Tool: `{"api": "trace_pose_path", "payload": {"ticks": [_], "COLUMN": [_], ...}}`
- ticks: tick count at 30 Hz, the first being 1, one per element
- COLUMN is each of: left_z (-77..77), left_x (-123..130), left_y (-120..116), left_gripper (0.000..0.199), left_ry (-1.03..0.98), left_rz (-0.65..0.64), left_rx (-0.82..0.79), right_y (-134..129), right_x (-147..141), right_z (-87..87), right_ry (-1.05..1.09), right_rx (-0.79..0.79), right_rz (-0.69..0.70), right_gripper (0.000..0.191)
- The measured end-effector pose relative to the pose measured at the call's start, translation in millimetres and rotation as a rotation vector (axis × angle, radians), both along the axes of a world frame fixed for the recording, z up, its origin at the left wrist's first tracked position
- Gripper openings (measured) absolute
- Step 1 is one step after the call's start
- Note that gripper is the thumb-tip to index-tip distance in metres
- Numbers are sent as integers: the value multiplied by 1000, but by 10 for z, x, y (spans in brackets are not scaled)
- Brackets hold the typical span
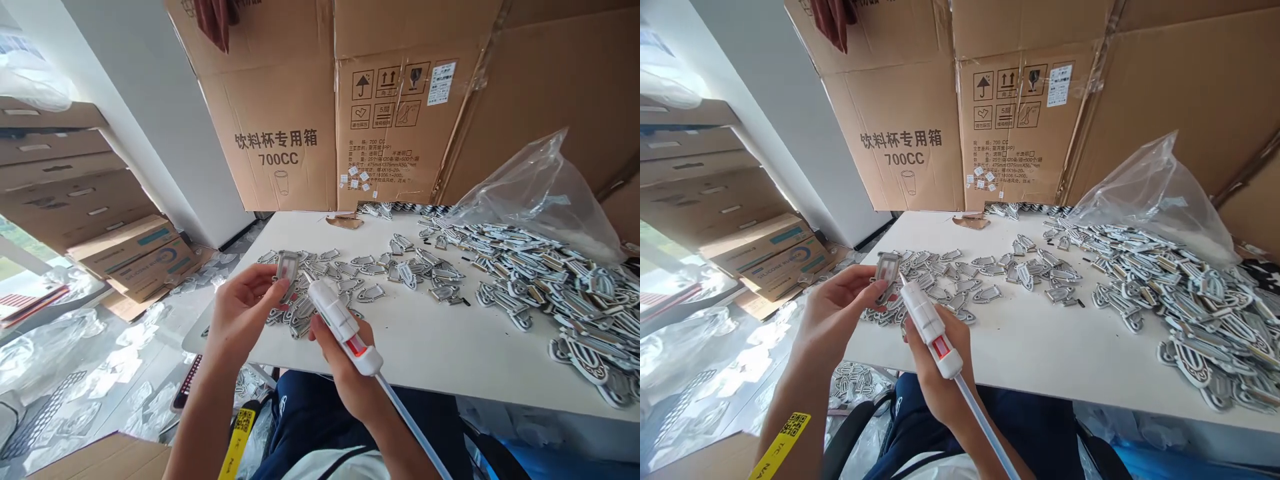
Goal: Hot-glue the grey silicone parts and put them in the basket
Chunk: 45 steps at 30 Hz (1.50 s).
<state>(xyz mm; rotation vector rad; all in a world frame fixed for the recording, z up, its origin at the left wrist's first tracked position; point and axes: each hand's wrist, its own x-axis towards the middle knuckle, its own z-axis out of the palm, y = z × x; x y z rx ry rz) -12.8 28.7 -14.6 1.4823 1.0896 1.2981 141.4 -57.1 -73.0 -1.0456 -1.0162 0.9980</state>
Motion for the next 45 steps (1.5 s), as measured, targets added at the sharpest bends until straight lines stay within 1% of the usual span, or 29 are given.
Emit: {"api": "trace_pose_path", "payload": {"ticks": [7,12,16,22,29,33,40,45], "left_z": [20,25,18,24,58,54,54,54], "left_x": [48,88,63,32,72,69,56,52], "left_y": [-88,-155,-184,-199,-221,-215,-206,-210], "left_gripper": [25,18,16,17,23,20,16,16], "left_ry": [-31,-34,-20,1,22,29,21,7], "left_rz": [-85,-102,-123,-142,-109,-90,-99,-124], "left_rx": [22,22,22,20,16,35,49,38], "right_y": [-8,17,10,-17,-43,-56,-55,-45], "right_x": [13,-5,-11,-2,-3,0,-9,-25], "right_z": [-19,-70,-98,-95,-46,-38,-65,-142], "right_ry": [26,40,39,13,5,22,13,5], "right_rx": [-8,0,-14,-9,-16,-30,-70,-76], "right_rz": [25,4,-24,-44,-71,-73,-81,-129], "right_gripper": [45,45,47,51,52,55,57,61]}}
